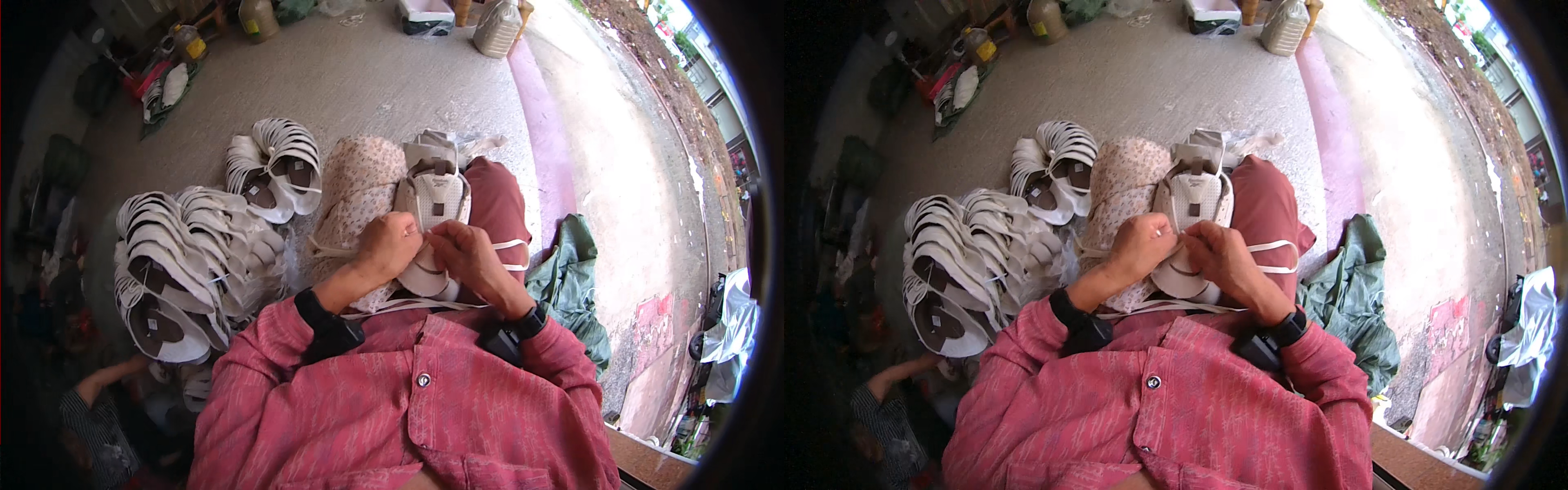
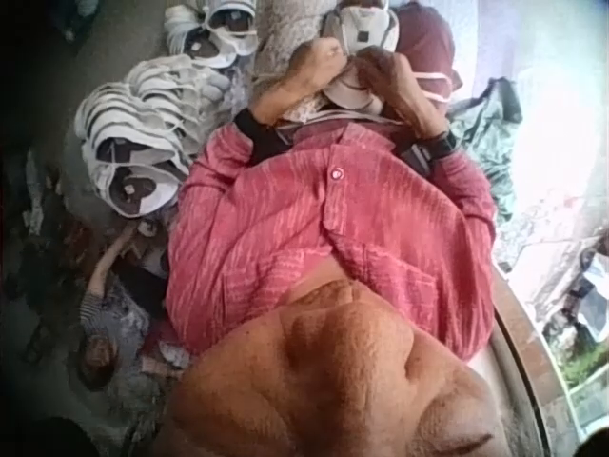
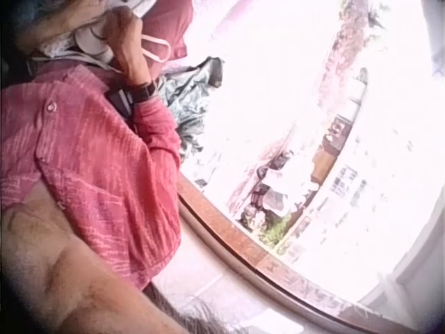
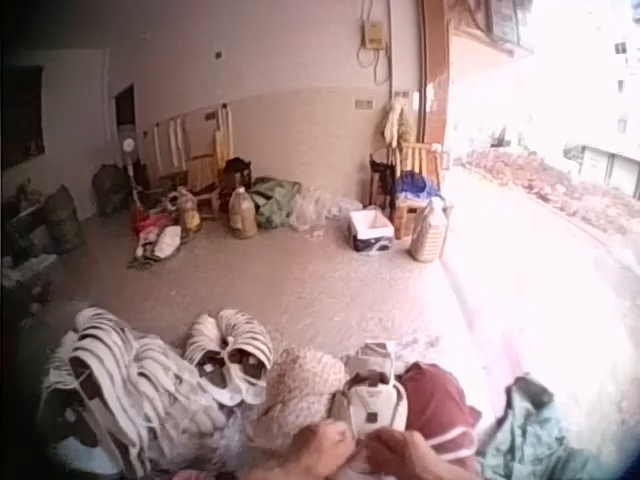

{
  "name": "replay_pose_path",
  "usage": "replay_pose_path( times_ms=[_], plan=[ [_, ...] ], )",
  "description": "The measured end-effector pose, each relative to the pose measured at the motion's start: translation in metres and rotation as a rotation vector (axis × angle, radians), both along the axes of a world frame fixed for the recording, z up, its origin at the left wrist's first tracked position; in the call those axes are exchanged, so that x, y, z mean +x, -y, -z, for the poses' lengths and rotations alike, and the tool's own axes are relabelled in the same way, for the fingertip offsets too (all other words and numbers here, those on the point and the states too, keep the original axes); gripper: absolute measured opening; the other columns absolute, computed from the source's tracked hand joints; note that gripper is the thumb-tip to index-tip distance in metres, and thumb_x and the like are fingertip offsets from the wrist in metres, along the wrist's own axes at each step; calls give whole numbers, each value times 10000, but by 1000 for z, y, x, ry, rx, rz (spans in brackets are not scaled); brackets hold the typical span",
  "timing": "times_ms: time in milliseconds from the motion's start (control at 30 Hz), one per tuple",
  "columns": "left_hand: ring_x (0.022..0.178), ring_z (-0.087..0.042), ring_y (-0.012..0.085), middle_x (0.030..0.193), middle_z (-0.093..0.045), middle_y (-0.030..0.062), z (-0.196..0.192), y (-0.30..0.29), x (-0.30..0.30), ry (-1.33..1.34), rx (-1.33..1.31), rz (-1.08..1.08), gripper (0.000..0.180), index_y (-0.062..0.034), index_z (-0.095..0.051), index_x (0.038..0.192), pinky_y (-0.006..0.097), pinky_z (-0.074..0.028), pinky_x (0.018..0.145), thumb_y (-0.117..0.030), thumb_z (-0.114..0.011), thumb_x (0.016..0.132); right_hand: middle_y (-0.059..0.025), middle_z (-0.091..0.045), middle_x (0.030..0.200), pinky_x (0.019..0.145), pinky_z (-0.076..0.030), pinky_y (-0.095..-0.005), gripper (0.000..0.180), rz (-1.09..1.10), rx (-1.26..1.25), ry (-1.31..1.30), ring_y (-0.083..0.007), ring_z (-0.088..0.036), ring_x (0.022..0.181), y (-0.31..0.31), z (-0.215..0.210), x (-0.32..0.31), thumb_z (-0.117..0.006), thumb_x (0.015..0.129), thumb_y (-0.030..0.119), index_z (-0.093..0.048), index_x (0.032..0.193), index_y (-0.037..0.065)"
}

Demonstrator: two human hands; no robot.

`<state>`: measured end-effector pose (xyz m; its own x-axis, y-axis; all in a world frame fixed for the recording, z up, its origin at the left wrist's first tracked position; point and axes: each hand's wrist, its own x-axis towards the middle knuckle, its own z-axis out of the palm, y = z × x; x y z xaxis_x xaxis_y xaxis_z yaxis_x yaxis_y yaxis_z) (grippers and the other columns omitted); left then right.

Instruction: The recorder is lacing a white sneaker while sitting on the floor.

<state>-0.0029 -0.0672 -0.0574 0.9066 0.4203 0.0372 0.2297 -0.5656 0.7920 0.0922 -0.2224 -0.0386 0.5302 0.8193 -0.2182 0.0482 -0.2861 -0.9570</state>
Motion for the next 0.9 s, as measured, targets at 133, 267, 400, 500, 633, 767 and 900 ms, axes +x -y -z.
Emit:
replay_pose_path(
  times_ms=[133,267,400,500,633,767,900],
  plan=[
    [716,-593,344,834,-609,166,-4,-1,-1,-94,210,27,172,-21,-599,814,428,-463,639,-177,-662,777,12,-535,696,563,-441,-255,158,-15,70,88,-65,-495,659,2,10,-2,-561,970,125,-602,1024,-18],
    [838,-603,331,957,-579,139,-25,-17,3,357,588,162,274,-49,-589,901,413,-473,708,-211,-723,725,-57,-572,704,590,-468,-325,134,-48,67,209,-153,-554,639,3,-1,2,-591,938,132,-621,974,6],
    [929,-600,327,988,-532,115,-43,-33,10,283,600,499,347,-60,-569,949,407,-480,774,-230,-745,704,-113,-614,836,661,-500,-367,119,-23,80,903,-260,-641,755,2,-25,9,-640,881,109,-662,961,23],
    [921,-600,338,981,-540,137,-53,-45,14,41,446,702,325,-37,-582,969,411,-487,786,-214,-719,733,-128,-594,896,649,-504,-429,106,-9,108,868,-342,-620,805,-1,-25,20,-639,863,161,-678,916,78],
    [911,-596,353,975,-542,151,-40,-59,19,6,235,781,318,-23,-580,991,409,-494,774,-161,-698,731,-119,-652,825,674,-497,-331,130,-159,38,442,-221,-635,733,-16,-17,23,-645,871,77,-679,980,14],
    [894,-597,336,957,-536,138,-26,-59,19,126,240,743,296,-28,-579,990,393,-491,760,-84,-669,714,-97,-640,771,614,-485,-308,157,-357,267,564,-132,-570,667,-29,5,35,-591,894,31,-669,1028,5],
    [844,-588,322,916,-527,123,-16,-57,14,191,240,657,240,-33,-575,947,385,-482,716,-46,-658,722,-116,-651,712,591,-491,-317,116,-448,169,492,-177,-599,611,-33,-23,41,-602,867,57,-702,911,18]
  ],
)
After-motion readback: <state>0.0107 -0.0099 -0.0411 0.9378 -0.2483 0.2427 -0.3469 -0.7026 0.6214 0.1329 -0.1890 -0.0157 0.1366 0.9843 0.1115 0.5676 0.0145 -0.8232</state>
